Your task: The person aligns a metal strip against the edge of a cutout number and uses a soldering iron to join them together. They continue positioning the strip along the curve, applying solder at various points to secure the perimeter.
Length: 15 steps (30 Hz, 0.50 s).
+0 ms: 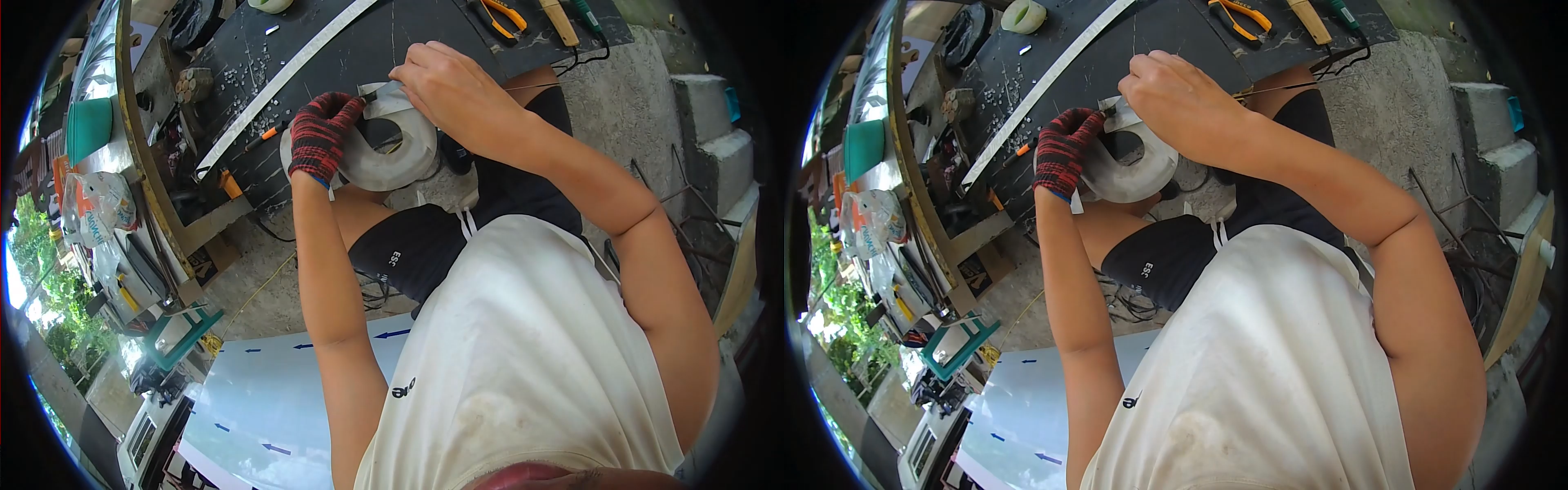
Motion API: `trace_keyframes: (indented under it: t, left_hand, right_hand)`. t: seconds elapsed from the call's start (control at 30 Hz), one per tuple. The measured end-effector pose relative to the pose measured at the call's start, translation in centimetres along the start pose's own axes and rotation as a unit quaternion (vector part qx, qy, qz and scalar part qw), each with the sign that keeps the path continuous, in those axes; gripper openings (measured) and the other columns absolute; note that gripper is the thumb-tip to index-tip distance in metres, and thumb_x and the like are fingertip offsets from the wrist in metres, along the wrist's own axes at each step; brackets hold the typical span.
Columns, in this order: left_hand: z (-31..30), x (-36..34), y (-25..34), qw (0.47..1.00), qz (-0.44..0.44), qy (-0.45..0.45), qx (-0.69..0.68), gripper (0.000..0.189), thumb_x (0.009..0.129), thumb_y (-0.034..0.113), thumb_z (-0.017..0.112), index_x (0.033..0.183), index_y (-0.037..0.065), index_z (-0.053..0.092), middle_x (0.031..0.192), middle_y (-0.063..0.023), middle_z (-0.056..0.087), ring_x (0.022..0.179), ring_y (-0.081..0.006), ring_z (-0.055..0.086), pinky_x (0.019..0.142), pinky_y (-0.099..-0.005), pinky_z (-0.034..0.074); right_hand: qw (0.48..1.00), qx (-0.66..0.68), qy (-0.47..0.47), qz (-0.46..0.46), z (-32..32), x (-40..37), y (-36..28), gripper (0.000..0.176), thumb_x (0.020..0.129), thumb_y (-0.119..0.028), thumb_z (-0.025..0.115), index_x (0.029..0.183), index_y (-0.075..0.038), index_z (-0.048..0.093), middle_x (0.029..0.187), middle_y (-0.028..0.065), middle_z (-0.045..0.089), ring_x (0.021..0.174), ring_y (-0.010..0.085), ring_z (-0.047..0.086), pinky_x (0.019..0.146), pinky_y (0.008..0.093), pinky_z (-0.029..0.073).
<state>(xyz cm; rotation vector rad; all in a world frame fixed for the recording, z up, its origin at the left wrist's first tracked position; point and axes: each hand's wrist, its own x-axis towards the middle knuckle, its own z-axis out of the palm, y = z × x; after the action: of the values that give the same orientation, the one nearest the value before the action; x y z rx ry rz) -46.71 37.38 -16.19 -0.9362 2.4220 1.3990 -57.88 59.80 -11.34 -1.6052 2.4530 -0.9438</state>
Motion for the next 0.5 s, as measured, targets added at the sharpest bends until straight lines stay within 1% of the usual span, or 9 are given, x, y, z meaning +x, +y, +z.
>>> trace_keyframes:
  t: [0.07,0.13,0.2,0.23,0.33,0.5]
  left_hand:
    - [0.0,0.0,0.0,1.0,-0.003,0.004,0.002,0.031,0.09,0.032,0.078,0.109,0.007,0.078,0.097,-0.0081,0.078,0.09,-0.019,0.07,0.086,-0.035,0.054]
    - [0.1,-0.2,0.4,1.0,-0.007,0.007,0.005,0.031,0.09,0.032,0.078,0.109,0.007,0.078,0.097,-0.0082,0.078,0.09,-0.019,0.07,0.086,-0.035,0.053]
    - [0.0,-0.3,0.8,1.0,-0.02,0.003,0.012,0.027,0.092,0.029,0.078,0.108,0.008,0.079,0.096,-0.003,0.078,0.09,-0.0137,0.067,0.087,-0.0312,0.051]
    - [0.0,-0.3,0.6,1.0,-0.021,0.004,0.012,0.027,0.092,0.029,0.078,0.108,0.008,0.079,0.096,-0.003,0.078,0.09,-0.0137,0.067,0.087,-0.0312,0.051]
    - [0.1,-0.2,0.3,1.0,-0.008,0.002,-0.003,0.027,0.092,0.03,0.078,0.108,0.008,0.079,0.096,-0.0032,0.078,0.091,-0.0144,0.068,0.088,-0.0317,0.051]
    - [0.1,-0.1,0.4,1.0,-0.009,0.005,0.013,0.026,0.093,0.029,0.077,0.108,0.008,0.079,0.096,-0.0036,0.078,0.092,-0.0147,0.068,0.088,-0.0318,0.051]
  right_hand:
    - [1.0,-0.001,-0.003,0.0,-0.1,-0.1,0.1,0.012,0.08,0.007,0.061,0.092,0.005,0.063,0.096,0.019,0.06,0.1,0.036,0.06,0.09,0.0439,0.051]
    - [1.0,0.001,0.028,-0.008,-0.4,-0.3,0.4,0.012,0.083,0.005,0.061,0.094,0.006,0.064,0.097,0.0189,0.06,0.1,0.0362,0.06,0.09,0.0439,0.051]
    - [0.999,-0.001,0.038,-0.003,-0.8,-0.5,0.7,0.012,0.085,0.003,0.061,0.096,0.006,0.065,0.098,0.0187,0.06,0.1,0.0359,0.06,0.09,0.0437,0.051]
    - [0.999,-0.005,0.048,0.003,-1.0,-0.6,0.8,0.013,0.086,0.002,0.061,0.098,0.006,0.065,0.098,0.0186,0.06,0.1,0.0356,0.061,0.089,0.0436,0.051]
    - [0.999,-0.015,0.04,0.009,-0.9,-0.9,1.1,0.014,0.089,-0.001,0.061,0.1,0.006,0.066,0.098,0.0182,0.061,0.099,0.0348,0.061,0.089,0.0432,0.051]
    - [0.999,-0.001,0.043,0.01,0.0,-0.8,0.9,0.013,0.088,0.0,0.062,0.099,0.005,0.066,0.097,0.0181,0.061,0.1,0.0347,0.061,0.089,0.0433,0.051]
